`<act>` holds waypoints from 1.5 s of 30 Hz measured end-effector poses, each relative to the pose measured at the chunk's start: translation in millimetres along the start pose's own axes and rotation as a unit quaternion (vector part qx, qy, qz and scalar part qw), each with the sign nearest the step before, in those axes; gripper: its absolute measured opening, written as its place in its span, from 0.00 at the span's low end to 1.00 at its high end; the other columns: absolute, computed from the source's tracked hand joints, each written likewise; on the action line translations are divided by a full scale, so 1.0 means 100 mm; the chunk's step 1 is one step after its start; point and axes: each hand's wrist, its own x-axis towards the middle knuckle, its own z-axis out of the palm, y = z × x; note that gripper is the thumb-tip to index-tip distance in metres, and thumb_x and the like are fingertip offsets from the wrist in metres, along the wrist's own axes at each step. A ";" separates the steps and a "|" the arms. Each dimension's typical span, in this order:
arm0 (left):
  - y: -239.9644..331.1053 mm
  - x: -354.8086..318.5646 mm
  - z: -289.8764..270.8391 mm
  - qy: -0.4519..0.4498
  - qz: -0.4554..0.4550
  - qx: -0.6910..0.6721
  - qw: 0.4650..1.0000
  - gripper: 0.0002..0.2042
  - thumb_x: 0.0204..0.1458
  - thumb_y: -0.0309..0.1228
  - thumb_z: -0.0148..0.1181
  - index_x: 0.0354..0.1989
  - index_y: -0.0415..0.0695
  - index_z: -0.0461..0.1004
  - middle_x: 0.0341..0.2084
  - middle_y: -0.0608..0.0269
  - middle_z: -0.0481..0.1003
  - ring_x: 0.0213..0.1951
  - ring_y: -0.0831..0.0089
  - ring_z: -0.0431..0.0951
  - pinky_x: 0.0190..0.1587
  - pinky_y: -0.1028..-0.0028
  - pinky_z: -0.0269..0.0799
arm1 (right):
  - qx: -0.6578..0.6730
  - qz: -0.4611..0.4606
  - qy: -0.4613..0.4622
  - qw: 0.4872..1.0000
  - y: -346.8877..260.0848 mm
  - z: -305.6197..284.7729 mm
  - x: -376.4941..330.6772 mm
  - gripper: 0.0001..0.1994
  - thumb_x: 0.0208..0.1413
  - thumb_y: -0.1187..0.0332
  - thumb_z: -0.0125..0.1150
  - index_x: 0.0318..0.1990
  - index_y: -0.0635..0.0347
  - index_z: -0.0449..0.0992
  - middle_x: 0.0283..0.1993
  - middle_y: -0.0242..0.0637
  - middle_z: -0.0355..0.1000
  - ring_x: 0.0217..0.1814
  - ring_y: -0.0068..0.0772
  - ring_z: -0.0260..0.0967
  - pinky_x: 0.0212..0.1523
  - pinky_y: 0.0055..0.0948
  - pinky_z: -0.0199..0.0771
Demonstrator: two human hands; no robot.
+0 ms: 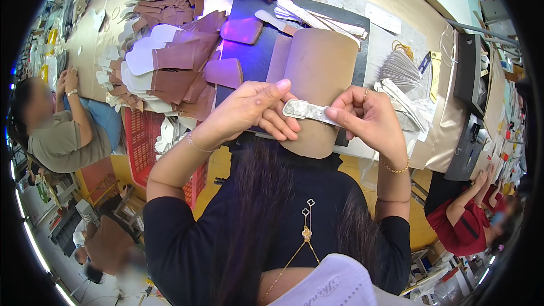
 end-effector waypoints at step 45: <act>0.00 0.05 0.03 0.027 0.002 0.040 0.999 0.09 0.55 0.26 0.56 0.36 0.30 0.71 0.24 0.49 0.78 0.25 0.67 0.81 0.27 0.78 0.78 | -0.054 -0.062 0.057 0.995 0.18 -0.01 -0.01 0.09 0.48 0.71 0.67 0.25 0.64 0.72 0.19 0.25 0.68 0.20 0.09 0.60 0.20 0.11 0.57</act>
